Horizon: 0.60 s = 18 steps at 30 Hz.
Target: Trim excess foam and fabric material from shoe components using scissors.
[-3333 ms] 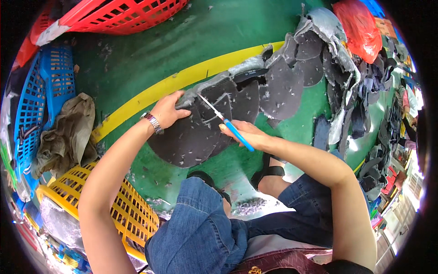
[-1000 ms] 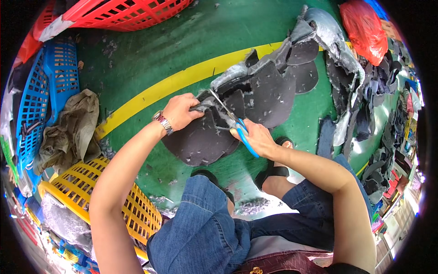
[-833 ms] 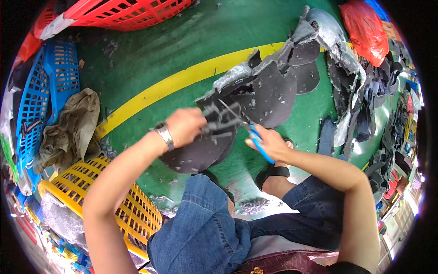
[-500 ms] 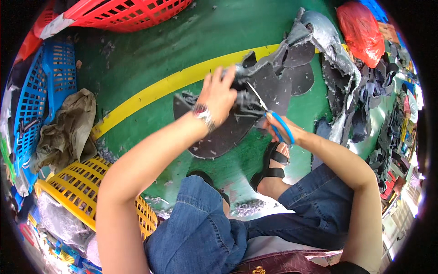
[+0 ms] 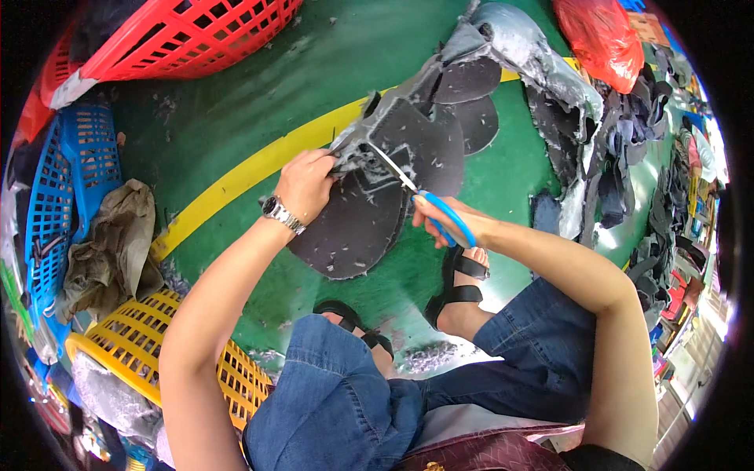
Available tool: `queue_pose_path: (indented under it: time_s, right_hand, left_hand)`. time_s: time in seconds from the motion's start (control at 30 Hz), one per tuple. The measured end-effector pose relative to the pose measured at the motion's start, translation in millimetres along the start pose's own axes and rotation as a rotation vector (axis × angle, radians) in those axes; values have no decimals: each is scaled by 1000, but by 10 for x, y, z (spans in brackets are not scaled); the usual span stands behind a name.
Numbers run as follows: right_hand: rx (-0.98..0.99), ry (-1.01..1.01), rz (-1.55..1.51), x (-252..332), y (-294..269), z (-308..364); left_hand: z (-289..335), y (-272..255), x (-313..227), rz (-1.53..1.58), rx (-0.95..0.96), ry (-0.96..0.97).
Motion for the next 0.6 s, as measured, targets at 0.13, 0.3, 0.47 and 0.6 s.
queue_pose_path:
  time_s: [0.13,0.3,0.47,0.6]
  right_hand:
    - [-17,-51,113,143,29,-28]
    - [-210,-86,495,262,-58,-39]
    - [-366,-116,780,417,-73,99]
    - [-415,-76,845,476,-94,154]
  left_hand:
    - [44,-16,-10,-8,14,-20]
    - [110,-33,22,-10,-1,-38]
    - [160,-87,-29,-3,-35,-26]
    - [171,-103,-61,29,-10,-89]
Point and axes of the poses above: each hand's wrist, its own z-axis away from the middle knuckle, its own y-axis out of the palm, x = y × z, the point moved 5 cm from there along -z, towards the middle knuckle, and after that the axes turned 1 degree about y, right-handed, at the moved point
